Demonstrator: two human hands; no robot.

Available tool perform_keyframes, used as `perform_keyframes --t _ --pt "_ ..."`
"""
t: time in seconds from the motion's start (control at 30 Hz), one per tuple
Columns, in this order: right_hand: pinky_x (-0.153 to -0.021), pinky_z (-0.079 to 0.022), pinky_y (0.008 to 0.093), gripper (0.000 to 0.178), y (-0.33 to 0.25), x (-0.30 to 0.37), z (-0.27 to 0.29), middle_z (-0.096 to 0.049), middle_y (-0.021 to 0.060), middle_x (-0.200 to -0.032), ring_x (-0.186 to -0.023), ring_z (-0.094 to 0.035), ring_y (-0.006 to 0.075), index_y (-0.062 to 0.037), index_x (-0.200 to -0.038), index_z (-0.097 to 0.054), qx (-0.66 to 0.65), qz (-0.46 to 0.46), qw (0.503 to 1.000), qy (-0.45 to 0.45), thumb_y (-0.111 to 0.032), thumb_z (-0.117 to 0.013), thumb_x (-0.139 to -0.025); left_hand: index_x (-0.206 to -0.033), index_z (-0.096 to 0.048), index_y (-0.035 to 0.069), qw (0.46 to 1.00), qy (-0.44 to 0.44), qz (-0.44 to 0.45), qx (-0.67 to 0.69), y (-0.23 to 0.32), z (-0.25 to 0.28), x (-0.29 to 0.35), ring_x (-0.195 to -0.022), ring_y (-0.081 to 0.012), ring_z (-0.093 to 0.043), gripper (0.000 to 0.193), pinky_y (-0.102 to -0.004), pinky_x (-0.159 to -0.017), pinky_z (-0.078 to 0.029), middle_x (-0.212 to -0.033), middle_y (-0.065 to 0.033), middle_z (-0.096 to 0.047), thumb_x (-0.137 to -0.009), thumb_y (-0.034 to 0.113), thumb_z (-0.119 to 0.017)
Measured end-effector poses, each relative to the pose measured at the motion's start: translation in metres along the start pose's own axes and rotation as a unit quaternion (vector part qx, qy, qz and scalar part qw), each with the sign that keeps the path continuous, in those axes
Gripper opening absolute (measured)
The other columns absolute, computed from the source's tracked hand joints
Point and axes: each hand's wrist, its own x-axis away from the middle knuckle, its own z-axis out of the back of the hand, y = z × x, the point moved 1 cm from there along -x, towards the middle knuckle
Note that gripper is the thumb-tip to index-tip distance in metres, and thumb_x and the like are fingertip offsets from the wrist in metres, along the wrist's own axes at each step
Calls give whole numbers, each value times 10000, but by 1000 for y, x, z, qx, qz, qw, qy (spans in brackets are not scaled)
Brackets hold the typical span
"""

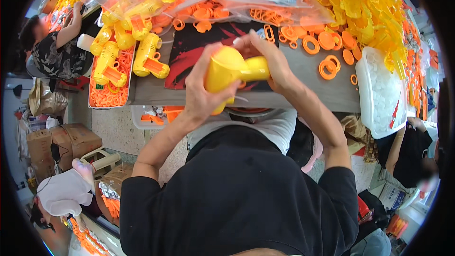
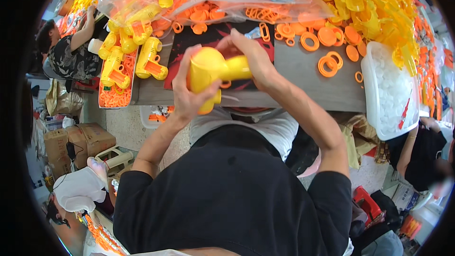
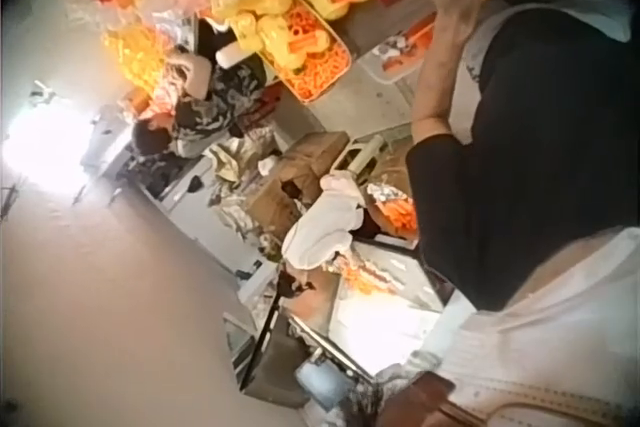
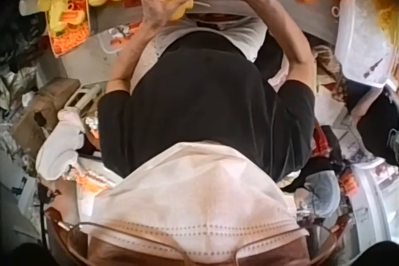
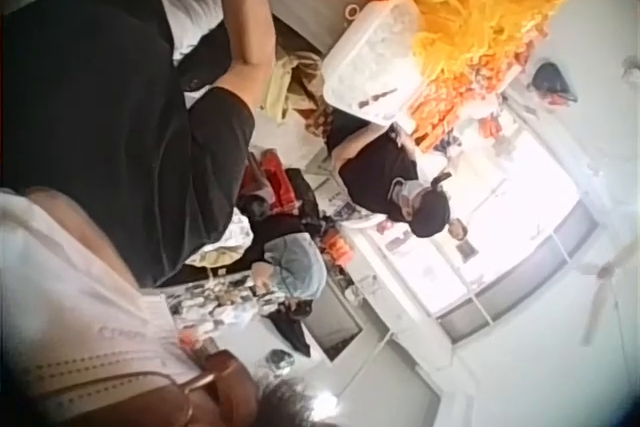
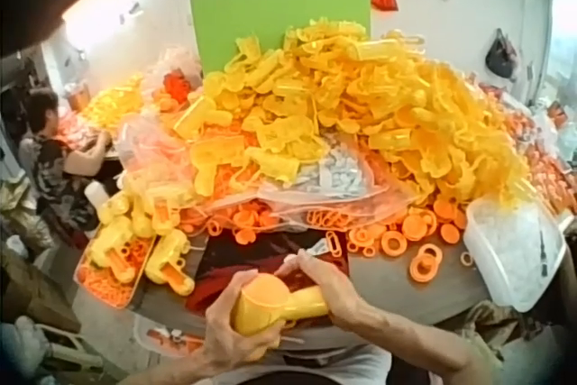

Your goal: Assemble plastic components onto yellow toy guns at a factory workbench.

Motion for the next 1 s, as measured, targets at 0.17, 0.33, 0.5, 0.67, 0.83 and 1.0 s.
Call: perform_keyframes --t 0.17,0.33,0.5,0.67,0.83,1.0 --pt "-667 -503 334 575 13 50 8 -685 121 -763 -683 -631 180 43 -913 -691 244 -4 967 67 -455 -424 -1019 -1310 -570 55 919 -152 -327 -158 0 13 -13 -1012 -313 -663 703 -389 -916 -544 -1219 -149 -627 -699 230 -871" --pt "-524 -456 337 336 36 82 20 -612 146 -653 -578 -616 270 43 -786 -653 461 242 812 264 -237 -565 -948 -1569 -236 144 983 -144 -75 -90 -16 7 6 -1159 -222 -600 887 -362 -1000 -485 -1511 -139 -368 -877 366 -743" --pt "-528 -453 366 186 62 43 -30 -574 147 -680 -565 -578 301 0 -823 -615 547 329 754 157 -153 -587 -924 -1421 -370 73 828 102 350 427 -25 -1 20 -1019 -159 -646 723 -318 -872 -553 -1164 -80 -630 -832 106 -789" --pt "-612 -470 356 253 45 -85 -39 -611 166 -690 -639 -631 258 8 -892 -654 430 159 886 63 -242 -636 -928 -1390 -410 65 859 198 270 388 -32 67 49 -1016 -191 -659 603 -347 -893 -560 -1158 -107 -629 -858 54 -693" --pt "-694 -515 443 258 68 -215 -50 -686 198 -785 -742 -678 363 -30 -952 -730 559 253 770 175 -263 -629 -910 -1410 -402 -1 821 211 300 438 -33 97 96 -1068 -252 -655 591 -414 -929 -562 -1259 -178 -600 -889 146 -639" --pt "-734 -527 472 216 86 -245 -57 -701 188 -837 -803 -676 389 -69 -941 -745 561 236 753 251 -255 -672 -857 -1320 -470 -2 795 279 275 462 -35 98 115 -1052 -211 -657 483 -364 -915 -556 -1174 -132 -636 -902 138 -668"
